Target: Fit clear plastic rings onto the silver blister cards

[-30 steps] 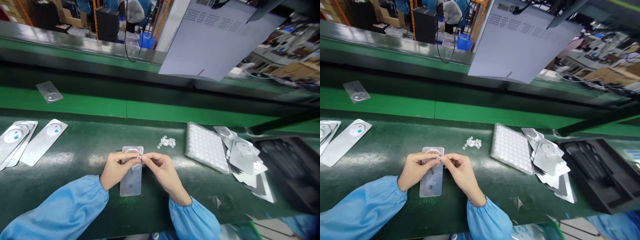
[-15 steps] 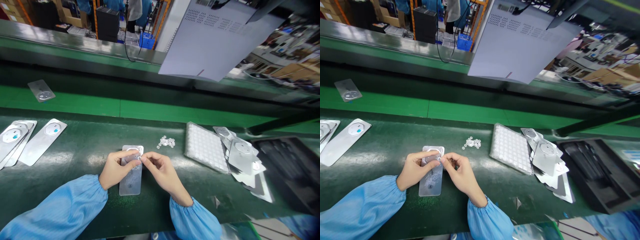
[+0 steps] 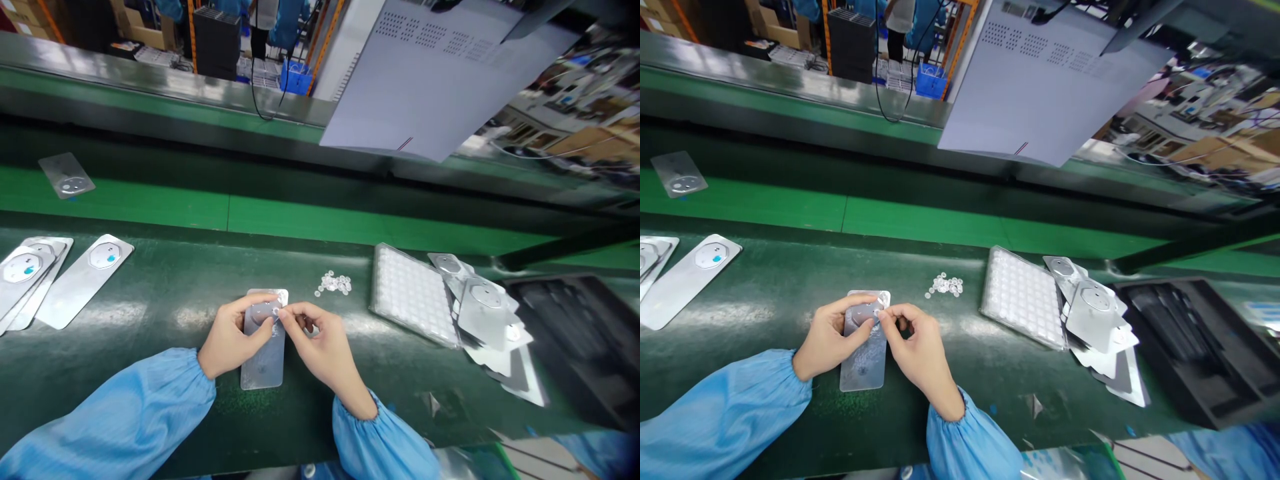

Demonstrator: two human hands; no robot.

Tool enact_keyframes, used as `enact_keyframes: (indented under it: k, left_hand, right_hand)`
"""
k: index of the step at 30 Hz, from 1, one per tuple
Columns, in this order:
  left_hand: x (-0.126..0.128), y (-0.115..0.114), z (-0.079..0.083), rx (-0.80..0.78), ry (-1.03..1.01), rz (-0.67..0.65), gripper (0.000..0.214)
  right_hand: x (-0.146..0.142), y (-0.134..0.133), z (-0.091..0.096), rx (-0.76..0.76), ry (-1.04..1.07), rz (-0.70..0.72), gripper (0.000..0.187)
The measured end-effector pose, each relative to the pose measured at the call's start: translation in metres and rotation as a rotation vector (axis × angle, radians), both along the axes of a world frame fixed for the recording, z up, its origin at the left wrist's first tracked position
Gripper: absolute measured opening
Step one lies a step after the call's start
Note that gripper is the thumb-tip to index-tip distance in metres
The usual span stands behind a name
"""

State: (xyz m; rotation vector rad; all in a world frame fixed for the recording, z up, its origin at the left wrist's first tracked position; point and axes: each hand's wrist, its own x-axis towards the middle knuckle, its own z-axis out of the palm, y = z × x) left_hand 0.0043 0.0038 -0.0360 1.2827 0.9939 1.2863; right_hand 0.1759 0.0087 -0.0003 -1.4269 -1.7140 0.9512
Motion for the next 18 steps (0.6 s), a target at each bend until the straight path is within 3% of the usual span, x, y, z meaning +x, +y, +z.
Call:
enact_keyframes:
  k: [6,12,14,18]
  left_hand:
    - [0.0,-0.002,0.006,-0.096,-0.056,-0.017,0.038]
    - [-0.002,-0.004,0.015,-0.292,-0.258,-0.064,0.114]
    - [-0.002,-0.003,0.016,-0.312,-0.291,-0.04,0.119]
    - [-0.003,0.002,0.015,-0.391,-0.293,-0.034,0.11]
  right_hand:
    - [-0.004,-0.001,0.002,0.047,-0.031,-0.036,0.025]
    - [-0.002,0.002,0.003,-0.055,0.06,-0.076,0.037]
    - [0.0,0.006,0.0,-0.146,0.156,-0.054,0.039]
    - [0.003,0.013,-0.011,-0.332,0.367,0.084,0.048]
